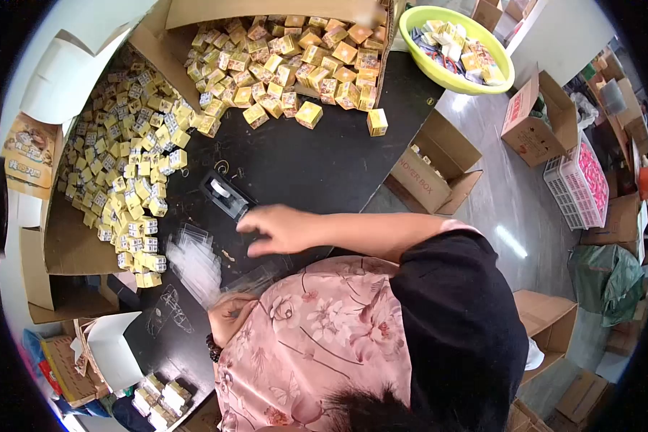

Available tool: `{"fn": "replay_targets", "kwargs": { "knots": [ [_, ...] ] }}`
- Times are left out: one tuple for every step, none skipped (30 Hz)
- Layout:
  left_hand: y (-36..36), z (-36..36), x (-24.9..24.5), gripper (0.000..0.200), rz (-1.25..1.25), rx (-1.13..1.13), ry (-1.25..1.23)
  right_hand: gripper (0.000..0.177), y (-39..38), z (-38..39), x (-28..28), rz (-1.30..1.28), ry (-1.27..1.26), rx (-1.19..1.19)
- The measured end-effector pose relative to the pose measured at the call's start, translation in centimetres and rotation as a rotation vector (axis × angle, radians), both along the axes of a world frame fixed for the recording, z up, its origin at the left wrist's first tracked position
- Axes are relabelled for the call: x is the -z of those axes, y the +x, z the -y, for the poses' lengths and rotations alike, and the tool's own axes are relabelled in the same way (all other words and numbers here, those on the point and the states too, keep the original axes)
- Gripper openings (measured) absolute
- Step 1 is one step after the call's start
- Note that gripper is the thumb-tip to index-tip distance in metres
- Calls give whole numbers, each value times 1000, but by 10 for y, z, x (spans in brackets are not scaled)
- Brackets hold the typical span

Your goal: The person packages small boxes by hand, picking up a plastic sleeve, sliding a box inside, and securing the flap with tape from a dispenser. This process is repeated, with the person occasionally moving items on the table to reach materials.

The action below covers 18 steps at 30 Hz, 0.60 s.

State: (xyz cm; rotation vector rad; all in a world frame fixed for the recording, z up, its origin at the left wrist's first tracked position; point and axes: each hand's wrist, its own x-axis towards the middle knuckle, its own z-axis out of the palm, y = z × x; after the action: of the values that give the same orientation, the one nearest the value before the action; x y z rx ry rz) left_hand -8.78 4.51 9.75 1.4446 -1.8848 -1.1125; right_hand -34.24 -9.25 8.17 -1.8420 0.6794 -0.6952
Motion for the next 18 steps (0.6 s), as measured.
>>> {"fn": "replay_targets", "kwargs": {
  "knots": [
    [4, -6, 12, 11, -4, -1, 2, 39, -27, 10, 9, 82, -373, 407],
    [6, -12, 24, 16, -243, -98, 283, 35, -63, 22, 15, -84, -597, 803],
    [6, -16, 30, 21, -482, -194, 565, 43, -103, 32, 33, -101, -595, 1078],
    [1, -16, 30, 21, -485, -195, 568, 52, -136, 34, 35, -172, -426, 1263],
    [-6, -14, 29, 28, -645, -166, 613, 56, -171, 46, 58, -256, -578, 1322],
    [-11, -13, 28, 36, -805, -136, 656, 58, -196, 52, 72, -176, -444, 1227],
    [-6, -11, 35, 45, -854, -154, 762, 58, -211, 55, 82, -182, -444, 1223],
    [-5, -10, 35, 45, -862, -159, 762, 57, -220, 57, 87, -164, -360, 1064],
    [-5, -6, 33, 46, -857, -144, 796, 57, -226, 59, 93, -144, -276, 900],
    [-7, -2, 30, 48, -852, -136, 827, 52, -223, 57, 89, -137, -164, 886],
    [-13, 2, 21, 46, -758, -200, 804, 48, -223, 56, 90, -203, -269, 907],
    [-11, 2, 28, 45, -783, -240, 737, 45, -222, 57, 96, -256, -371, 913],
    [-6, 2, 35, 45, -800, -286, 667, 41, -214, 57, 102, -179, -355, 896],
    [-12, 4, 27, 44, -787, -322, 538, 37, -190, 48, 85, -184, -361, 870],
    [-16, 7, 16, 44, -752, -378, 500, 39, -157, 36, 72, 128, -75, 746],
    [-20, 9, 10, 43, -717, -424, 469, 41, -116, 20, 50, 415, 219, 611],
    [-21, 10, 16, 43, -660, -430, 339, 42, -80, 6, 27, 447, 168, 456],
    [-22, 10, 15, 44, -634, -415, 298, 43, -48, -12, 6, 458, 234, 393]
  ]
}}
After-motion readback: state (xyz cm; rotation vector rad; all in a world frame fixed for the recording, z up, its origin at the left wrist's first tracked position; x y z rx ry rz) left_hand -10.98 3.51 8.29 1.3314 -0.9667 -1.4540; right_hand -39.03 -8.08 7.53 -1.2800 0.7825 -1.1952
